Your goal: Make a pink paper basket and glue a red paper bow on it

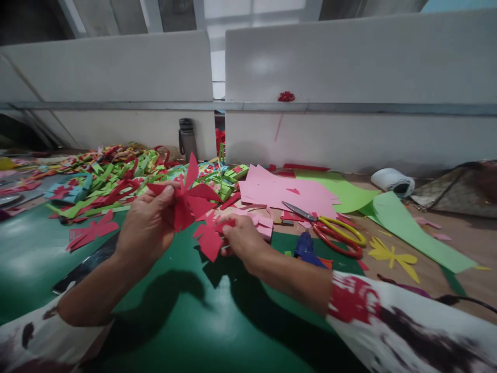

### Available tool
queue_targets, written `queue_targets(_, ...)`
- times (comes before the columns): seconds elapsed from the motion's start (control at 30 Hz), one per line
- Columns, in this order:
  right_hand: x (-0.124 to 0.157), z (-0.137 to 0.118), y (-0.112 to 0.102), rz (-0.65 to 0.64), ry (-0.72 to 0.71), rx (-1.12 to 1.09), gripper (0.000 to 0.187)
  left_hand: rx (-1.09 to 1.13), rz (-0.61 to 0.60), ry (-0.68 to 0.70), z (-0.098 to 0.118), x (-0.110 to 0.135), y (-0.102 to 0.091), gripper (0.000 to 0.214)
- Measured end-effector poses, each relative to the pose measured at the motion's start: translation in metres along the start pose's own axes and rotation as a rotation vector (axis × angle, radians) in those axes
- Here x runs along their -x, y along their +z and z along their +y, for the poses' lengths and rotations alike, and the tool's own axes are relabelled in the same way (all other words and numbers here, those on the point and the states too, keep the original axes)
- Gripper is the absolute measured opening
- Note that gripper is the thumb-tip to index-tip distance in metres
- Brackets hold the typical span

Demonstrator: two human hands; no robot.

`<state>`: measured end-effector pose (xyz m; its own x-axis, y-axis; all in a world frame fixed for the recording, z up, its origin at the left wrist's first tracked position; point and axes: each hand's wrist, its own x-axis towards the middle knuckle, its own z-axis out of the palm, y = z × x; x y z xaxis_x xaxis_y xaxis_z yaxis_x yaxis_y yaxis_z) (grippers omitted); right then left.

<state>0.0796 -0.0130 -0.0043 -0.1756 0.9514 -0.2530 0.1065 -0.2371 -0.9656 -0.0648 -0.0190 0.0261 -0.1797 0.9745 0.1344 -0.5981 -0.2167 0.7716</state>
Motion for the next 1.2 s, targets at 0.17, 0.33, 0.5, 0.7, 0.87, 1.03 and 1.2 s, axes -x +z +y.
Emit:
queue_targets(0.17, -0.032, -0.01, 0.025, -0.013, -0.002, 0.103, 0.023, 0.008, -0.001, 0.013, -0.002, -0.005, -0.002, 0.004)
queue_targets(0.33, -0.021, -0.016, 0.0, 0.107, -0.068, 0.145, 0.036, 0.001, 0.007, 0.03, 0.006, -0.015, -0.006, 0.004)
queue_targets(0.5, 0.029, -0.006, -0.037, 0.11, -0.128, 0.08, 0.03, -0.092, -0.095, -0.171, -0.015, 0.003, -0.006, 0.012)
queue_targets(0.7, 0.066, 0.025, -0.063, 0.036, -0.034, -0.016, 0.037, -0.242, -0.258, -0.577, -0.067, 0.045, 0.002, 0.023)
queue_targets(0.87, 0.072, 0.039, -0.073, -0.006, 0.02, -0.111, 0.043, -0.291, -0.205, -0.666, -0.079, 0.05, 0.013, 0.025)
queue_targets(1.03, 0.071, 0.043, -0.079, -0.042, 0.021, -0.14, 0.041, -0.263, -0.221, -0.728, -0.083, 0.049, 0.01, 0.024)
queue_targets(1.2, 0.069, 0.048, -0.082, -0.044, 0.044, -0.159, 0.035, -0.362, -0.272, -0.722, -0.081, 0.045, -0.001, 0.022)
